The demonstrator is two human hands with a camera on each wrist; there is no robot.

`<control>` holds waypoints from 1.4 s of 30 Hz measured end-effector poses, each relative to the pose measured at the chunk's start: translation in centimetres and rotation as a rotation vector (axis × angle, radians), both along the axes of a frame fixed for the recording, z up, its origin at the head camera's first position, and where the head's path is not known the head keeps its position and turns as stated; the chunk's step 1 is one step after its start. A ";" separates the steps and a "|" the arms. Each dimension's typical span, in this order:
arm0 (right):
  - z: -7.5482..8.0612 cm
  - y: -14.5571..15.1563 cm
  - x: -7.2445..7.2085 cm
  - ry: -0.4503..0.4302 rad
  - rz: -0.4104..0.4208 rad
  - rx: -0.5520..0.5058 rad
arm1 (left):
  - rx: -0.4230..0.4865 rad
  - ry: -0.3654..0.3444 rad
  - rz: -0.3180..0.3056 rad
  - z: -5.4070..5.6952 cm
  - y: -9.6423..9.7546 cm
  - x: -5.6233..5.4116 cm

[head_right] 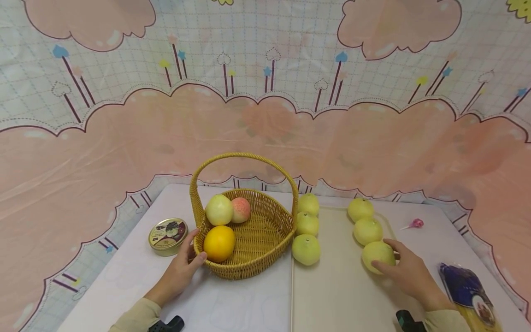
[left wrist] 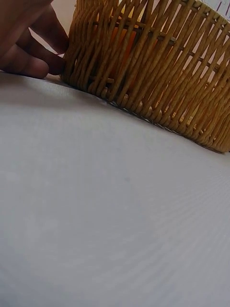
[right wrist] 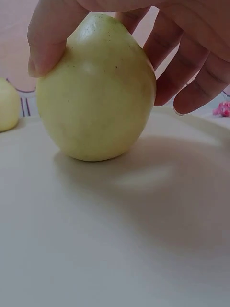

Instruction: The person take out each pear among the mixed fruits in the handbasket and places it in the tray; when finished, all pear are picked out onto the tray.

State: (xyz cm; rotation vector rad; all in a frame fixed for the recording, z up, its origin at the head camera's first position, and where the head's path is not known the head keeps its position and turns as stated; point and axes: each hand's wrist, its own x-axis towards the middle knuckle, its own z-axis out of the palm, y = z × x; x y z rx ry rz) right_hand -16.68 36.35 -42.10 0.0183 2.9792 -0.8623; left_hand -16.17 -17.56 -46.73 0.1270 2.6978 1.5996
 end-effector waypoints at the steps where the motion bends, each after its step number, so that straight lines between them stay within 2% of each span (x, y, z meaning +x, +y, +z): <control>1: 0.0 0.0 0.0 0.003 -0.001 0.000 | 0.000 -0.001 0.000 0.0 0.0 0.0; 9: 0.1 0.4 -0.1 -0.046 -0.020 -0.017 | -0.004 0.004 -0.002 0.0 0.0 0.0; 17: 0.6 0.1 0.2 0.044 0.019 -0.040 | 0.003 0.003 -0.001 0.0 0.0 0.0; 24: 1.7 -0.7 0.3 0.031 0.000 -0.056 | 0.005 0.007 0.003 0.0 0.1 0.0; 33: 2.8 -2.9 0.8 0.142 0.030 -0.028 | 0.013 0.009 0.000 -0.1 0.0 0.0; 38: 3.7 -4.5 1.2 0.200 0.059 -0.052 | 0.012 0.012 -0.001 -0.2 -0.1 -0.1; 42: 4.2 -5.6 1.4 0.285 0.082 -0.075 | 0.012 0.011 -0.003 -0.2 -0.1 -0.1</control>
